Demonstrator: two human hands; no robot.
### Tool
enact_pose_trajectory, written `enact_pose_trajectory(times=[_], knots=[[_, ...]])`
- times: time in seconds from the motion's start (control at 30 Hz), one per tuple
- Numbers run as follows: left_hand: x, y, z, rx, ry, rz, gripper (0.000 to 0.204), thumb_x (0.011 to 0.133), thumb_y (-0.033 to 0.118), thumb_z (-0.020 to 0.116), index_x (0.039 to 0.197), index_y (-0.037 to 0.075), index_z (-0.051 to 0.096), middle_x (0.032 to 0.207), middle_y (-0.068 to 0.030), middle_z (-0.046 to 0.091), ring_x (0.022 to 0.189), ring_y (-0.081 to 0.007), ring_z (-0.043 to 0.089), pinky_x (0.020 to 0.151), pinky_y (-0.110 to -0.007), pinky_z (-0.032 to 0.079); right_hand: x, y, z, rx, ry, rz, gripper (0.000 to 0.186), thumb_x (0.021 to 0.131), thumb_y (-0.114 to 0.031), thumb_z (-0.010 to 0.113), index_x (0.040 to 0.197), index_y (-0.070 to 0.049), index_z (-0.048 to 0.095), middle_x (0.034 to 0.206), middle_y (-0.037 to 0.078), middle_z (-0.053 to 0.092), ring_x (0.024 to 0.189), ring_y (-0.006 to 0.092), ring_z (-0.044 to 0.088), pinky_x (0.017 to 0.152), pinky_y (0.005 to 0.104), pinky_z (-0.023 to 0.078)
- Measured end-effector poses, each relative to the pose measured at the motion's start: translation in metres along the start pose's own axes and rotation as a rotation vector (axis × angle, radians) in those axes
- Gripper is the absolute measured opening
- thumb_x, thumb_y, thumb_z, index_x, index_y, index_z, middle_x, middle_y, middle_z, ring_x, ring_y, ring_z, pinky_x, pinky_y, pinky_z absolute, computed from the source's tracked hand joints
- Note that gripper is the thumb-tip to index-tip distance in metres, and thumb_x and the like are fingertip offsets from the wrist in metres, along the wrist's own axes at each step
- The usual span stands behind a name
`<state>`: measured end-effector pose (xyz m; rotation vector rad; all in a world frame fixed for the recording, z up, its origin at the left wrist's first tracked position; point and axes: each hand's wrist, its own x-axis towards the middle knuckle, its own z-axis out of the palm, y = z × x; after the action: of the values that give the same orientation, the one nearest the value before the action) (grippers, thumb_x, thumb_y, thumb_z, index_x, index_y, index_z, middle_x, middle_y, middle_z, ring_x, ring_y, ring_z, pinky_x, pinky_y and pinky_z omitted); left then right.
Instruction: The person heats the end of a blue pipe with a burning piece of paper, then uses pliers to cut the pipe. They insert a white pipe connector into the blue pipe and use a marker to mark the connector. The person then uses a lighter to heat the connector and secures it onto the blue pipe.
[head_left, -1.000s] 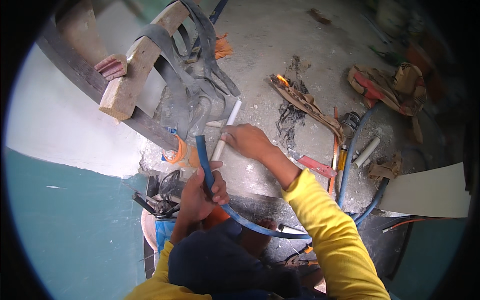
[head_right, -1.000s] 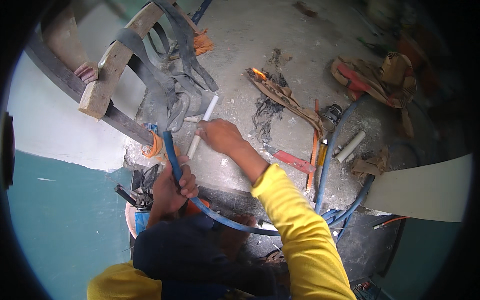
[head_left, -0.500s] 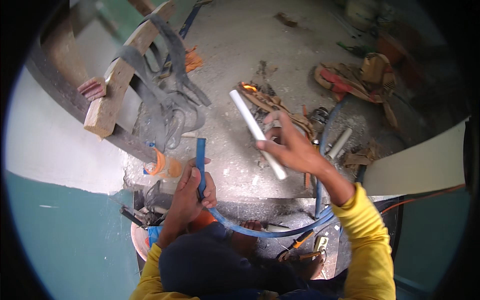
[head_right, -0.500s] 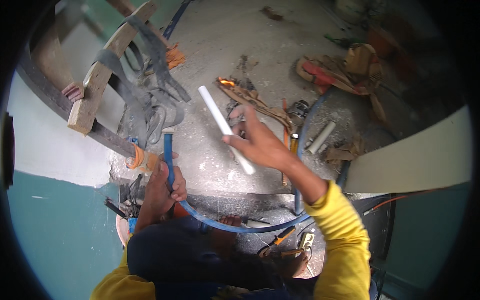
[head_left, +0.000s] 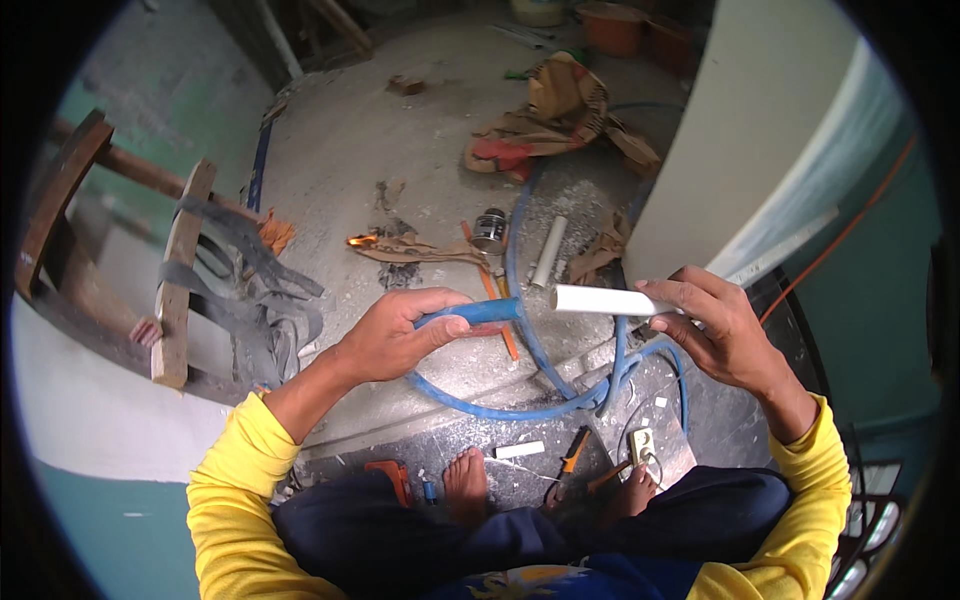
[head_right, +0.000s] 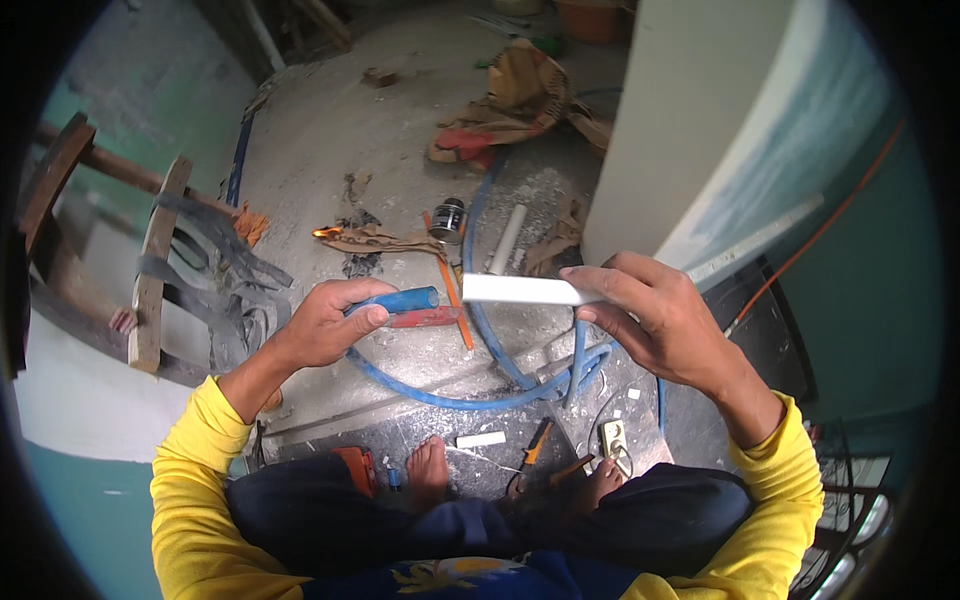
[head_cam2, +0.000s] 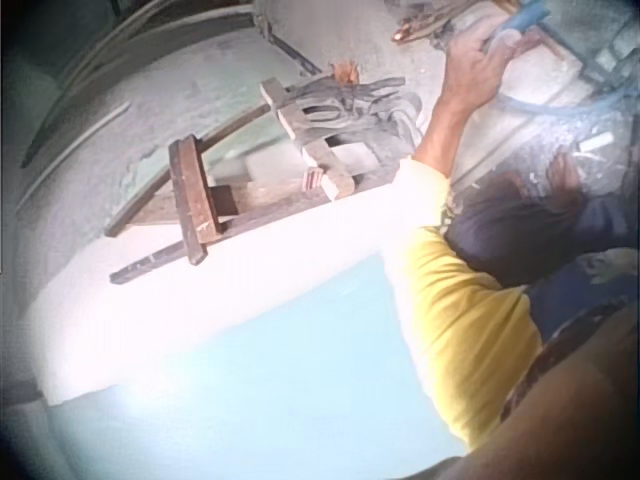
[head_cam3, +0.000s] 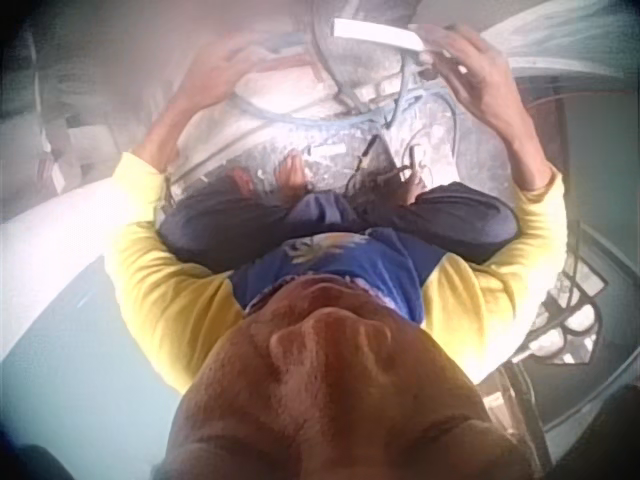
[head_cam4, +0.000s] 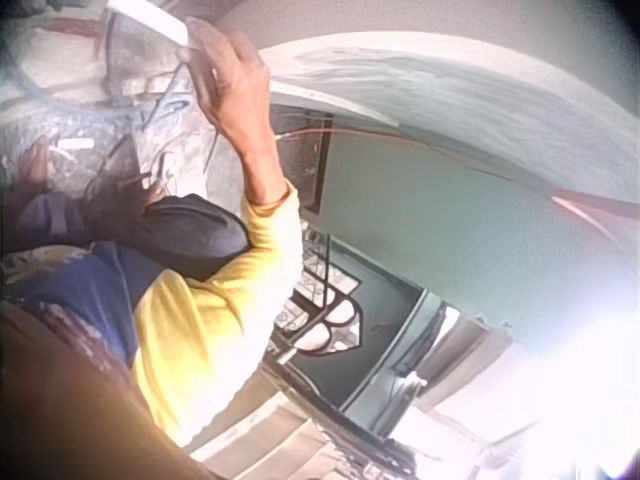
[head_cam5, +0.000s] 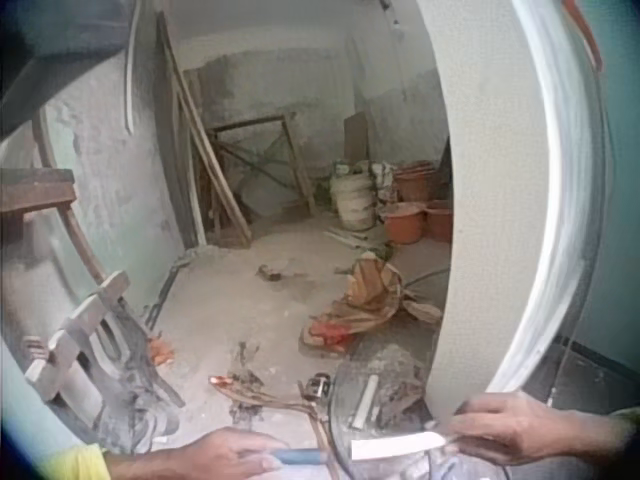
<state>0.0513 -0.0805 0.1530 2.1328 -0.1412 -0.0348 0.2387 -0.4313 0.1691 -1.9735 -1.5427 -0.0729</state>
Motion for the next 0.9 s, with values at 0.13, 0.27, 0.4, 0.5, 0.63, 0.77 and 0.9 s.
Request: enact_pose_trajectory(times=[0.13, 0.27, 0.4, 0.5, 0.63, 0.77, 0.9], knots=[[0.027, 0.006, 0.012, 0.092, -0.121, 0.06, 0.036, 0.107, 0.034, 0.064, 0.122, 0.001, 0.073, 0.099, -0.0105, 0.075, 0.092, -0.0183, 0.069, 0.084, -0.032, 0.053, -0.021, 0.006, -0.014, -0.103, 0.024, -0.089, 0.04, 0.087, -0.014, 0.083, 0.126, -0.013, 0.074, 0.084, 0.008, 0.064, 0.074, 0.026, 0.065, 0.062, 0.04, 0.05], [0.042, 0.002, 0.025, 0.092, -0.167, 0.135, 0.034, 0.107, 0.033, 0.065, 0.12, 0.003, 0.074, 0.096, -0.0101, 0.076, 0.088, -0.0198, 0.07, 0.081, -0.033, 0.054, -0.037, 0.019, -0.021, -0.184, 0.076, -0.143, 0.043, 0.082, -0.017, 0.086, 0.124, -0.016, 0.077, 0.088, 0.005, 0.065, 0.078, 0.0243, 0.065, 0.066, 0.0398, 0.05], [0.048, 0.003, 0.032, 0.052, -0.202, 0.107, 0.034, 0.107, 0.033, 0.064, 0.12, 0.004, 0.075, 0.096, -0.0094, 0.075, 0.088, -0.0186, 0.069, 0.081, -0.033, 0.053, -0.04, 0.021, -0.025, -0.282, 0.075, -0.166, 0.045, 0.08, -0.019, 0.086, 0.124, -0.02, 0.078, 0.091, 0.002, 0.066, 0.083, 0.0221, 0.064, 0.072, 0.0382, 0.048], [0.049, 0.003, 0.033, 0.01, -0.235, 0.095, 0.035, 0.108, 0.034, 0.064, 0.122, 0.004, 0.075, 0.095, -0.0085, 0.075, 0.087, -0.0178, 0.068, 0.081, -0.032, 0.053, -0.037, 0.02, -0.024, -0.324, 0.084, -0.185, 0.046, 0.079, -0.021, 0.086, 0.124, -0.022, 0.078, 0.092, 0.001, 0.066, 0.084, 0.0205, 0.063, 0.074, 0.0364, 0.047], [0.05, 0.001, 0.034, -0.034, -0.251, 0.122, 0.036, 0.109, 0.035, 0.062, 0.122, 0.004, 0.074, 0.095, -0.0077, 0.075, 0.088, -0.0172, 0.068, 0.08, -0.032, 0.052, -0.034, 0.024, -0.022, -0.333, 0.102, -0.208, 0.047, 0.079, -0.022, 0.086, 0.125, -0.024, 0.078, 0.093, 0.001, 0.066, 0.084, 0.02, 0.062, 0.074, 0.0363, 0.047], [0.051, 0.007, 0.03, -0.002, -0.297, 0.081, 0.038, 0.109, 0.036, 0.061, 0.122, 0.003, 0.075, 0.096, -0.0077, 0.075, 0.089, -0.0164, 0.068, 0.081, -0.032, 0.052, -0.033, 0.021, -0.021, -0.342, 0.094, -0.214, 0.046, 0.079, -0.021, 0.085, 0.125, -0.025, 0.078, 0.094, 0.001, 0.066, 0.084, 0.02, 0.063, 0.074, 0.0363, 0.047], [0.048, 0.007, 0.032, -0.022, -0.307, 0.061, 0.04, 0.11, 0.037, 0.061, 0.122, 0.003, 0.075, 0.097, -0.0079, 0.075, 0.09, -0.0156, 0.068, 0.081, -0.032, 0.052, -0.03, 0.018, -0.02, -0.396, 0.098, -0.244, 0.046, 0.079, -0.018, 0.083, 0.124, -0.026, 0.078, 0.094, 0.001, 0.067, 0.085, 0.0201, 0.063, 0.075, 0.0368, 0.047]])
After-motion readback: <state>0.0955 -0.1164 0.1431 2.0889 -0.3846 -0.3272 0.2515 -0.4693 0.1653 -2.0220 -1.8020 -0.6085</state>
